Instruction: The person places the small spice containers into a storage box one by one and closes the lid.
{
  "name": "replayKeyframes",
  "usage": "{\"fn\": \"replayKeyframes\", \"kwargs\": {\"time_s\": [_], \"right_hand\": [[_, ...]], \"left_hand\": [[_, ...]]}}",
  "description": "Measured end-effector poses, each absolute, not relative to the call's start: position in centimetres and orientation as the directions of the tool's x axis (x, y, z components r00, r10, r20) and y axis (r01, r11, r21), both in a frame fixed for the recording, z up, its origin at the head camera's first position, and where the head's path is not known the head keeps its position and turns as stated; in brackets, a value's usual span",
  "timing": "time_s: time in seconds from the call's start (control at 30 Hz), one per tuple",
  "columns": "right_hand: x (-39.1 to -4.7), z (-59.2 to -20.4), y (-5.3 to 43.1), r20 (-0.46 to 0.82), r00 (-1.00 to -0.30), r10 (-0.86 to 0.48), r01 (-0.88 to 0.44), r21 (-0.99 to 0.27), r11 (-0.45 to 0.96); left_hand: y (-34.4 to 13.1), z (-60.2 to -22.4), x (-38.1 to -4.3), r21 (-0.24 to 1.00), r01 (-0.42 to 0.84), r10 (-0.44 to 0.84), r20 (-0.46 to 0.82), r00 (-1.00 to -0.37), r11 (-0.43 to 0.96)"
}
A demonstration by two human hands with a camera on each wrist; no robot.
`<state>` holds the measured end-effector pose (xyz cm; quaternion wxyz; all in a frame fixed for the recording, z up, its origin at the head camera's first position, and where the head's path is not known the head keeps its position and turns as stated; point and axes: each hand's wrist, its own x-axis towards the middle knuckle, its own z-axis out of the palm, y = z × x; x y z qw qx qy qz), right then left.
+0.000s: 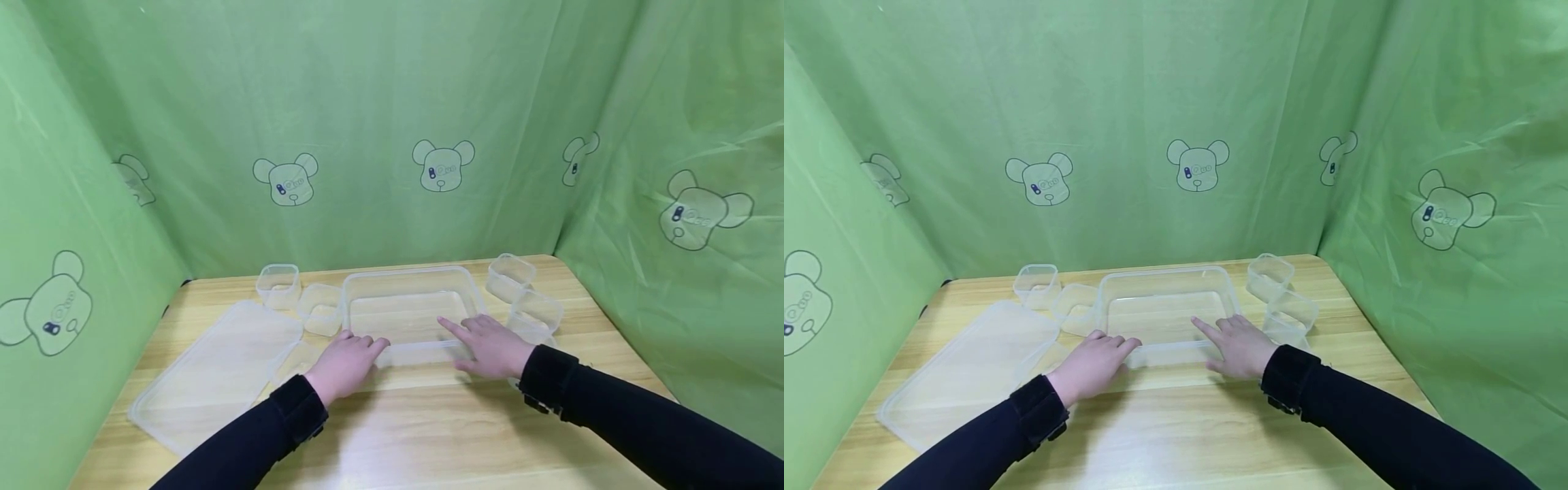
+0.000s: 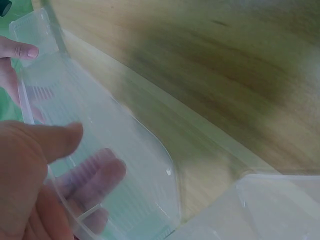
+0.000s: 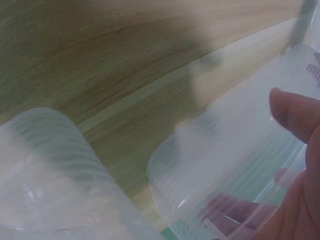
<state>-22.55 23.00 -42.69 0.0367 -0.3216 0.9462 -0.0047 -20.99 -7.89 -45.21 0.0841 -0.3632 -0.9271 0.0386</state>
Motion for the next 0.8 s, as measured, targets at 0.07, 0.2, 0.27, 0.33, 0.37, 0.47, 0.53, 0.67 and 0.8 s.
{"fn": "replayKeyframes", "kwargs": {"time_s": [0.07,0.2,0.27,0.33,0.37,0.47,0.53,0.67,0.8], "right_hand": [[-22.58,-42.6,22.96,-0.062,-0.788,-0.612,-0.613,-0.01,0.79],[-22.65,-42.47,22.89,-0.065,-0.784,-0.618,-0.62,0.017,0.784],[-22.69,-42.46,22.9,-0.071,-0.782,-0.619,-0.621,0.016,0.784],[-22.72,-42.47,22.94,-0.076,-0.784,-0.616,-0.619,0.01,0.786],[-22.73,-42.47,22.96,-0.078,-0.784,-0.616,-0.619,0.008,0.786],[-22.78,-42.5,22.96,-0.075,-0.78,-0.621,-0.624,0.009,0.782],[-22.79,-42.56,22.93,-0.077,-0.776,-0.626,-0.629,0.019,0.777],[-22.82,-42.76,23.0,-0.074,-0.768,-0.636,-0.639,0.048,0.767],[-22.72,-42.77,23.0,-0.063,-0.762,-0.644,-0.647,0.059,0.76]], "left_hand": [[-7.89,-45.29,-21.06,-0.146,0.666,0.682,0.136,-0.719,0.732],[-7.87,-45.47,-21.2,-0.159,0.666,0.685,0.15,-0.713,0.729],[-7.86,-45.49,-21.22,-0.152,0.668,0.685,0.155,-0.712,0.728],[-7.85,-45.43,-21.21,-0.141,0.669,0.683,0.153,-0.714,0.73],[-7.84,-45.41,-21.2,-0.136,0.668,0.682,0.151,-0.716,0.732],[-7.82,-45.25,-21.09,-0.126,0.667,0.679,0.145,-0.72,0.734],[-7.81,-45.2,-21.02,-0.123,0.668,0.679,0.143,-0.72,0.734],[-7.8,-45.14,-20.87,-0.118,0.668,0.678,0.139,-0.721,0.735],[-7.8,-45.22,-20.71,-0.107,0.664,0.673,0.124,-0.729,0.74]]}}
